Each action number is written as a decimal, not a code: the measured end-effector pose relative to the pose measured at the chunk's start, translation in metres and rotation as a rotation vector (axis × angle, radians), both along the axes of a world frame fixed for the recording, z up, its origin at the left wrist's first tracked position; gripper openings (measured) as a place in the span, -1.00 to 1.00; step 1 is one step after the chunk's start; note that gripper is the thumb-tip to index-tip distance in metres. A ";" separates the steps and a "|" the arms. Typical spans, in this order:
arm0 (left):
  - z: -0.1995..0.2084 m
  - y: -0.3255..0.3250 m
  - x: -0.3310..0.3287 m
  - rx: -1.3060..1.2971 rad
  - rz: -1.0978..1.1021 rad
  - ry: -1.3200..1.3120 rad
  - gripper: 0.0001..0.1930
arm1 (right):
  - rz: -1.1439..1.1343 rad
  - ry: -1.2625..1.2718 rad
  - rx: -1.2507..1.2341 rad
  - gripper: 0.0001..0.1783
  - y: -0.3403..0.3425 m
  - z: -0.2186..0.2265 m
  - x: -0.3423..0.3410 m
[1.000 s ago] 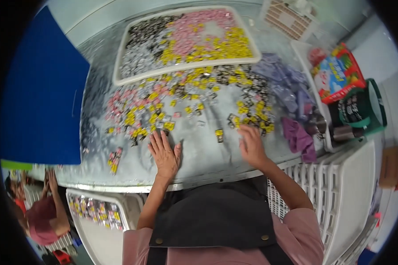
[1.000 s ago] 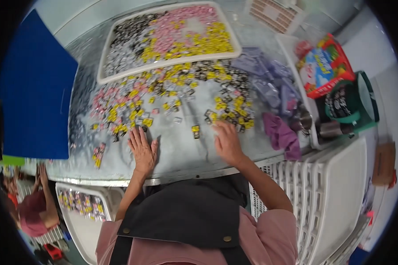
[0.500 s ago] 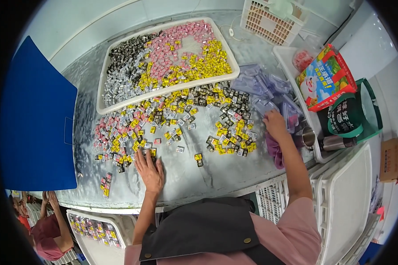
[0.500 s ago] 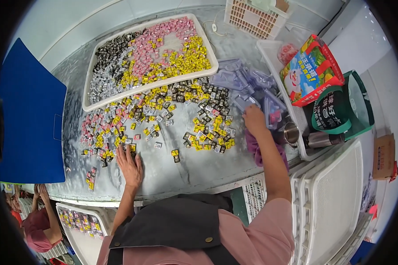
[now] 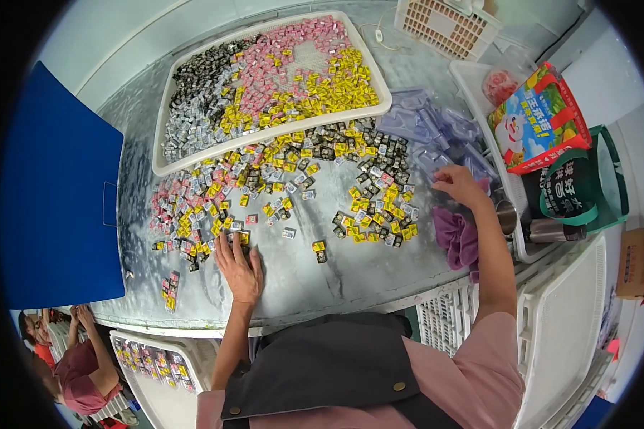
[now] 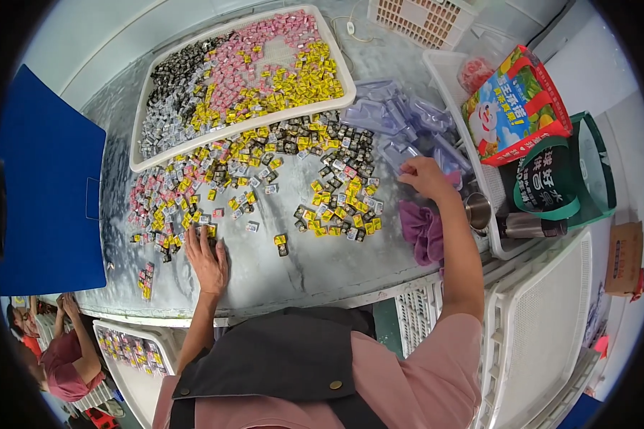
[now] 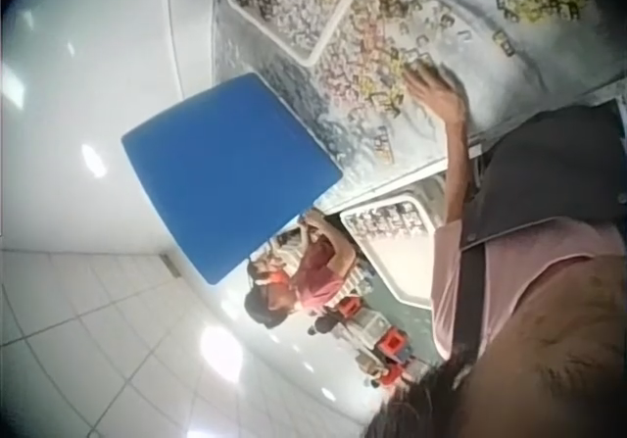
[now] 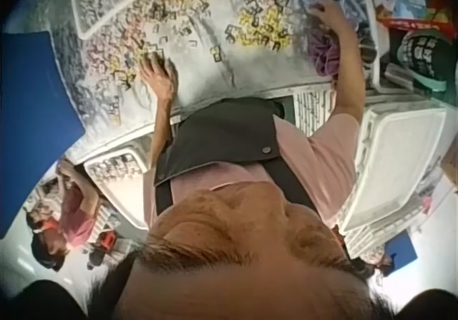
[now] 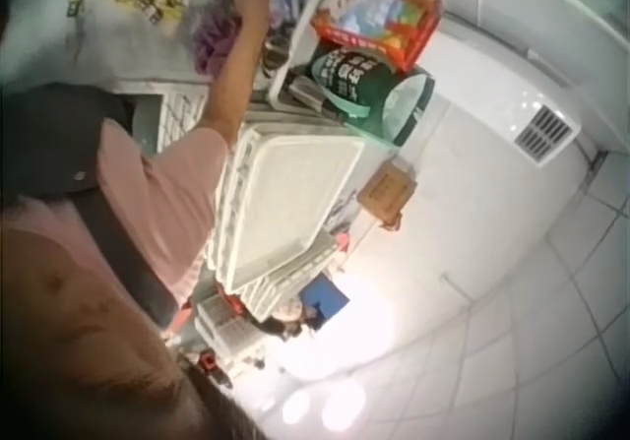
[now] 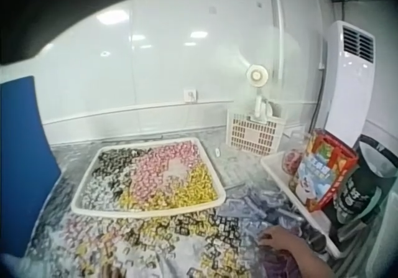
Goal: Sorting small colorful components into stacks and placing them into a white organizing tray.
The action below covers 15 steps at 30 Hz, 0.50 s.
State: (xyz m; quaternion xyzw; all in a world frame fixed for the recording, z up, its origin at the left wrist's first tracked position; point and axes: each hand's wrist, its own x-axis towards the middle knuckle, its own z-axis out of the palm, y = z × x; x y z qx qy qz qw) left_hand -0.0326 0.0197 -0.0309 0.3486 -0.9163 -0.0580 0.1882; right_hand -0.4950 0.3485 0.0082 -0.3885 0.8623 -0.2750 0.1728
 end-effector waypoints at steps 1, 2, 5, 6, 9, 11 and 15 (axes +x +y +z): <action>0.000 0.000 0.001 0.019 0.006 0.009 -0.45 | 0.003 -0.014 -0.008 -0.64 0.000 -0.001 -0.002; -0.001 0.001 0.001 0.037 0.014 0.017 -0.44 | 0.007 -0.030 -0.015 -0.65 0.000 -0.002 -0.003; 0.000 0.001 0.003 0.044 0.015 0.038 -0.44 | 0.009 -0.031 -0.008 -0.65 -0.006 0.006 -0.001; -0.001 0.001 0.001 0.047 0.007 0.059 -0.43 | -0.030 -0.085 -0.015 -0.65 -0.002 0.008 -0.002; 0.002 0.001 -0.003 0.059 0.013 0.067 -0.41 | -0.082 -0.163 0.034 -0.68 0.002 0.018 -0.003; 0.000 0.001 -0.002 0.074 0.023 0.055 -0.41 | -0.109 -0.172 0.084 -0.70 0.003 0.014 -0.007; -0.003 -0.001 0.000 0.071 0.030 0.074 -0.41 | -0.068 0.364 0.052 -0.88 0.005 -0.007 0.003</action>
